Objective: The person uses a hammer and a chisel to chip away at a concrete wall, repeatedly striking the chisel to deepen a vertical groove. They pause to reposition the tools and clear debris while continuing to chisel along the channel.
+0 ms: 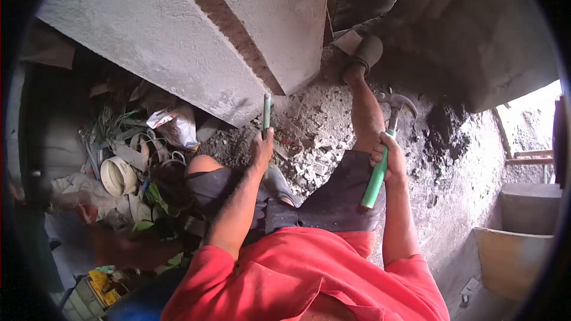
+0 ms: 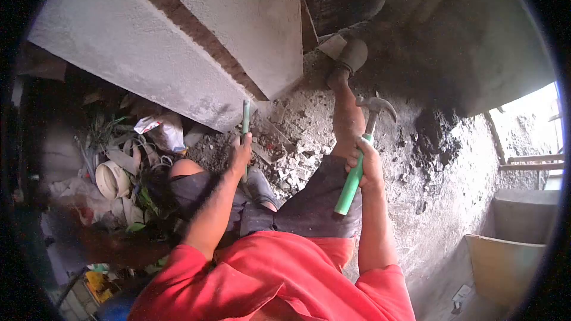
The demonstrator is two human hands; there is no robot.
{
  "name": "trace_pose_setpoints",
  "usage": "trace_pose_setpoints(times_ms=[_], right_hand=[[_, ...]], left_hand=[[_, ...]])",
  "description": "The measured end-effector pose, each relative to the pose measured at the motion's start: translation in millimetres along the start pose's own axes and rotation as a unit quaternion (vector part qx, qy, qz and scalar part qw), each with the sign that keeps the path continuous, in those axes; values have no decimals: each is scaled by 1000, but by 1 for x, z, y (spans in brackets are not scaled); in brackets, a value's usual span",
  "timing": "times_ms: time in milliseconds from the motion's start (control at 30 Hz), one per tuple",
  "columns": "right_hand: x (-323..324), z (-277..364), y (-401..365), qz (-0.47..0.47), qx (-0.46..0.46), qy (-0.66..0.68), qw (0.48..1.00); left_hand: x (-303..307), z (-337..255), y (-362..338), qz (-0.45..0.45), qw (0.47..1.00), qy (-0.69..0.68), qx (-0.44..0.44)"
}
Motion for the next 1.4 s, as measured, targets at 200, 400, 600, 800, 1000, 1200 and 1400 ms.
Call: trace_pose_setpoints(times_ms=[200, 400, 600, 800, 1000, 1200, 1400], right_hand=[[7, -10, 4, 22, -3, -66, 998], [-12, -13, -4, 5, 26, -139, 990], [-50, -12, -12, -27, 55, -278, 958], [-115, -30, -4, 8, 71, -391, 918], [-166, -39, 3, 60, 203, -518, 829], [-195, -44, -8, 136, 433, -606, 654], [-183, -59, 54, 103, 505, -681, 520]], left_hand=[[25, -42, 25, 34, 967, -248, 57], [19, -50, 38, 65, 956, -284, 35], [1, -38, 55, 45, 955, -293, 26], [-5, -36, 62, -37, 953, -296, -58], [-15, -16, 69, -17, 974, -220, -53], [-13, -27, 62, -77, 960, -161, -214], [-21, -4, 69, -92, 927, 163, -326]])
Point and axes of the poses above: each hand's wrist, its own y-axis towards the middle knuckle, its own x-axis out of the back of the hand, z = x × y, the point moved 5 cm from there along y, towards the middle knuckle, and after that the axes turned 5 degrees about -x, right-handed, at the moved point
